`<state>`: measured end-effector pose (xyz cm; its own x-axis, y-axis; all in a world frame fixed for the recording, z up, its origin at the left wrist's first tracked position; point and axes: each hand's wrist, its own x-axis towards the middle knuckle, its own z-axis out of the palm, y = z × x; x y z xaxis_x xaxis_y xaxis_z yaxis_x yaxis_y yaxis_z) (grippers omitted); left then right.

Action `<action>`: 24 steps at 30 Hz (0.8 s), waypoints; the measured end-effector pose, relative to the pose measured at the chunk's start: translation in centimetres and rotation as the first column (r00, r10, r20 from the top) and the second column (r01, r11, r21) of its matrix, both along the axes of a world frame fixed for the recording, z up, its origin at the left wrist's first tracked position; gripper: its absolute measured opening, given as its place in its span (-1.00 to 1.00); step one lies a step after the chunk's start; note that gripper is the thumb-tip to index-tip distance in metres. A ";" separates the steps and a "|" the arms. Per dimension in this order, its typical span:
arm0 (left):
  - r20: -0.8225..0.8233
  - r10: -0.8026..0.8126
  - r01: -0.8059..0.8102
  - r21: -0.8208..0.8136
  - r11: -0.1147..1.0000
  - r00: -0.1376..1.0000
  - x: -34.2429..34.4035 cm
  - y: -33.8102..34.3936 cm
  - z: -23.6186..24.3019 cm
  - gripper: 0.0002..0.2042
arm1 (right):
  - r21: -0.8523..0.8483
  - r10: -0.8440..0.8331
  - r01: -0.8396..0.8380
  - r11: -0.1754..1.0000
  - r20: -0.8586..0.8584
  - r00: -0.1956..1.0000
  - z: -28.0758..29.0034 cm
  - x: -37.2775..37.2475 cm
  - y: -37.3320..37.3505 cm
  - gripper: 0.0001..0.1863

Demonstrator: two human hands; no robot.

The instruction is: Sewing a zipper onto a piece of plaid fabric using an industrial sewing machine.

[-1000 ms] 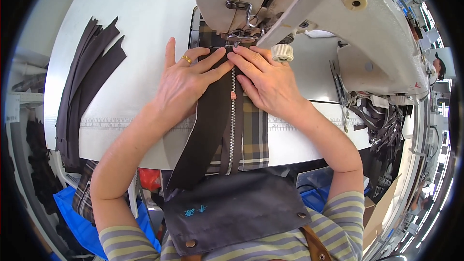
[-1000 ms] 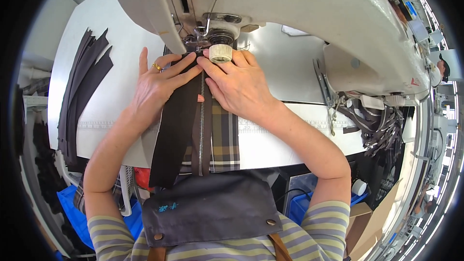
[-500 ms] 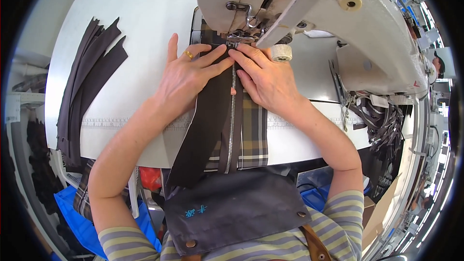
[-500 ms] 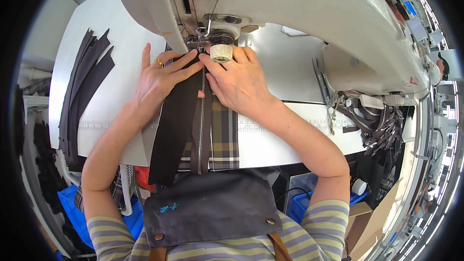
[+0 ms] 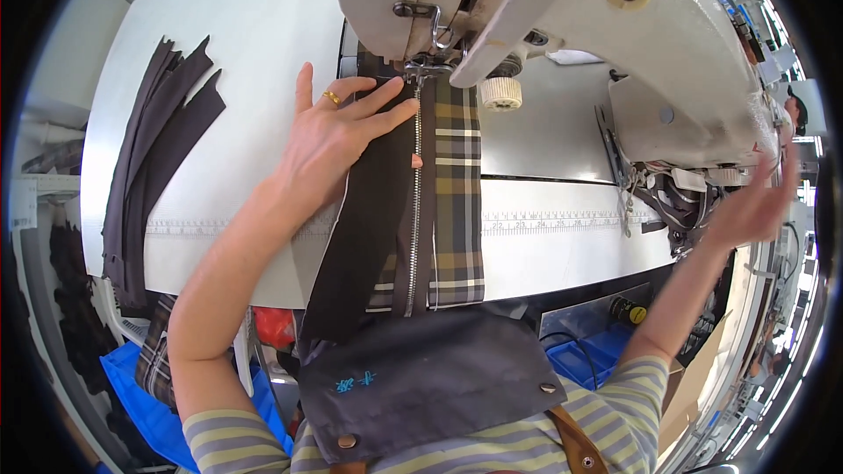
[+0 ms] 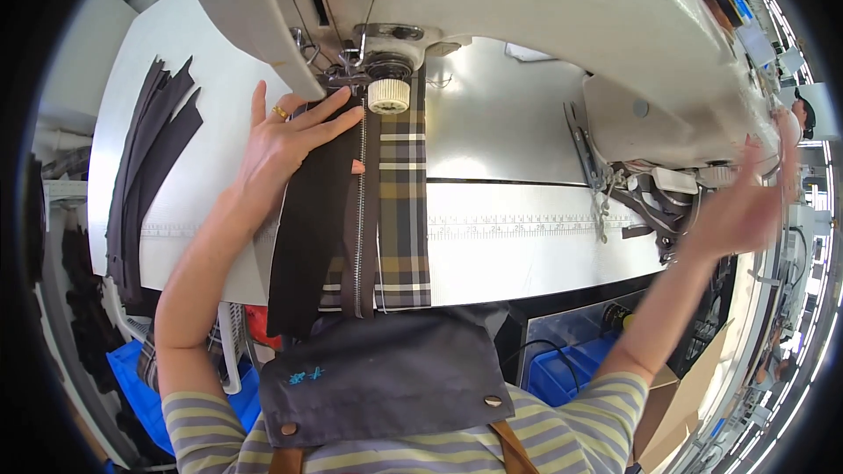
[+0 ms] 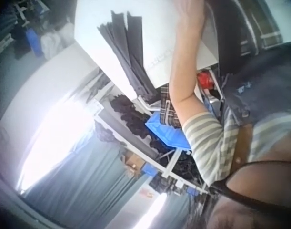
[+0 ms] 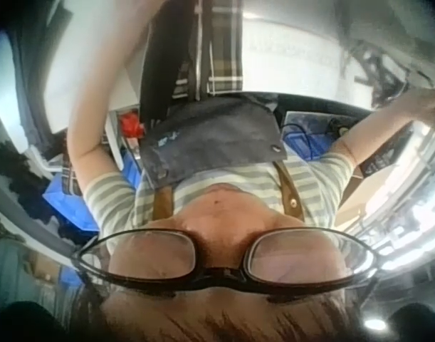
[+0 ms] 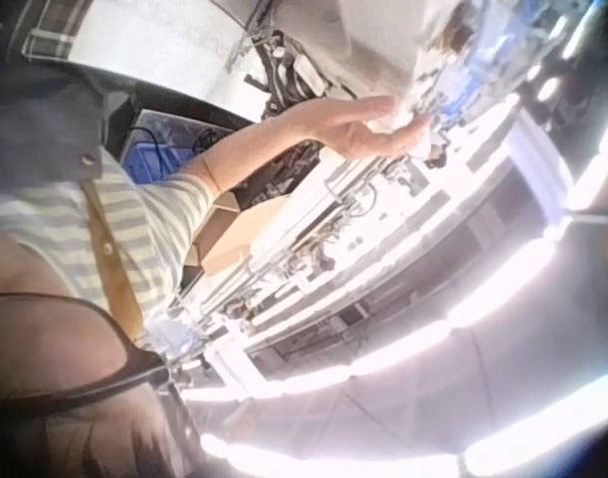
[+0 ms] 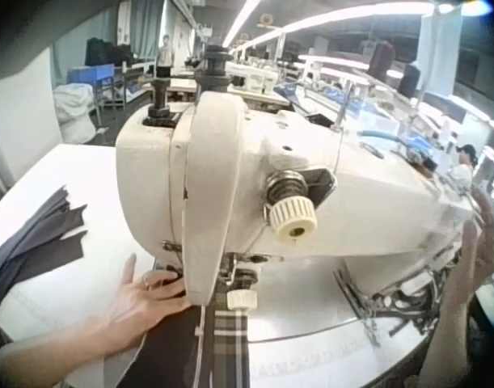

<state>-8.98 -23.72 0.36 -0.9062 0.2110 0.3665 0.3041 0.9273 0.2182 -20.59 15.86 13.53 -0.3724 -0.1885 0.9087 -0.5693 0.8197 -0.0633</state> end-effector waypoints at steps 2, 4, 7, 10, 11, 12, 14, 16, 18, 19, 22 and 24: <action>-0.022 0.005 -0.005 0.013 1.000 1.000 0.0 0.0 -0.2 -0.50 | -0.224 -0.261 0.283 0.933 0.124 0.957 3.6 -6.3 8.3 -0.57; -0.032 0.008 -0.008 0.002 1.000 0.999 -0.1 0.0 -0.4 -0.50 | -0.243 -0.149 0.257 0.935 0.390 0.909 5.7 -12.4 16.4 -0.56; -0.031 0.016 -0.017 -0.008 1.000 0.999 -0.1 -0.1 -0.5 -0.50 | -0.678 0.341 0.500 0.539 0.718 0.606 6.4 -18.5 26.1 -0.54; -0.020 0.012 -0.012 0.000 1.000 1.000 -0.2 -0.2 -0.5 -0.49 | -0.786 0.472 0.359 0.503 0.598 0.648 4.8 -19.4 31.2 -0.50; -0.004 0.018 -0.018 0.011 1.000 1.000 -0.2 -0.1 -0.5 -0.49 | -0.812 0.491 0.338 0.476 0.564 0.663 4.1 -19.1 31.9 -0.49; -0.010 0.019 -0.019 0.004 1.000 1.000 -0.2 -0.1 -0.5 -0.48 | -0.837 0.504 0.326 0.439 0.530 0.682 3.5 -18.7 32.2 -0.49; 0.003 0.033 -0.033 -0.002 0.999 0.999 -0.2 0.0 -0.4 -0.48 | -0.865 0.517 0.312 0.393 0.488 0.703 2.6 -17.9 31.9 -0.49; 0.007 0.027 -0.027 0.015 1.000 1.000 -0.2 0.1 -0.2 -0.49 | -0.872 0.519 0.304 0.383 0.476 0.710 2.2 -17.5 31.1 -0.50; 0.014 0.018 -0.018 0.040 0.999 1.000 -0.2 0.0 -0.1 -0.49 | -0.894 0.532 0.254 0.368 0.427 0.731 2.0 -17.1 30.5 -0.52; 0.018 0.013 -0.014 0.057 0.998 1.000 -0.2 0.0 -0.1 -0.49 | -0.906 0.513 0.267 0.328 0.408 0.755 1.8 -17.0 30.4 -0.52; 0.017 0.008 -0.009 0.067 0.998 1.000 -0.3 0.0 0.0 -0.49 | -0.927 0.554 0.168 0.336 0.339 0.760 0.5 -17.0 31.1 -0.53; 0.013 0.007 -0.007 0.058 0.998 1.000 -0.2 0.0 0.0 -0.49 | -0.936 0.564 0.150 0.319 0.315 0.763 -0.7 -17.2 31.7 -0.51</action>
<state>-9.20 -23.75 0.38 -0.9122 0.1835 0.3664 0.2947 0.9151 0.2753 -37.81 47.58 12.86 -0.8835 0.4219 0.2034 -0.2716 -0.1076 -0.9564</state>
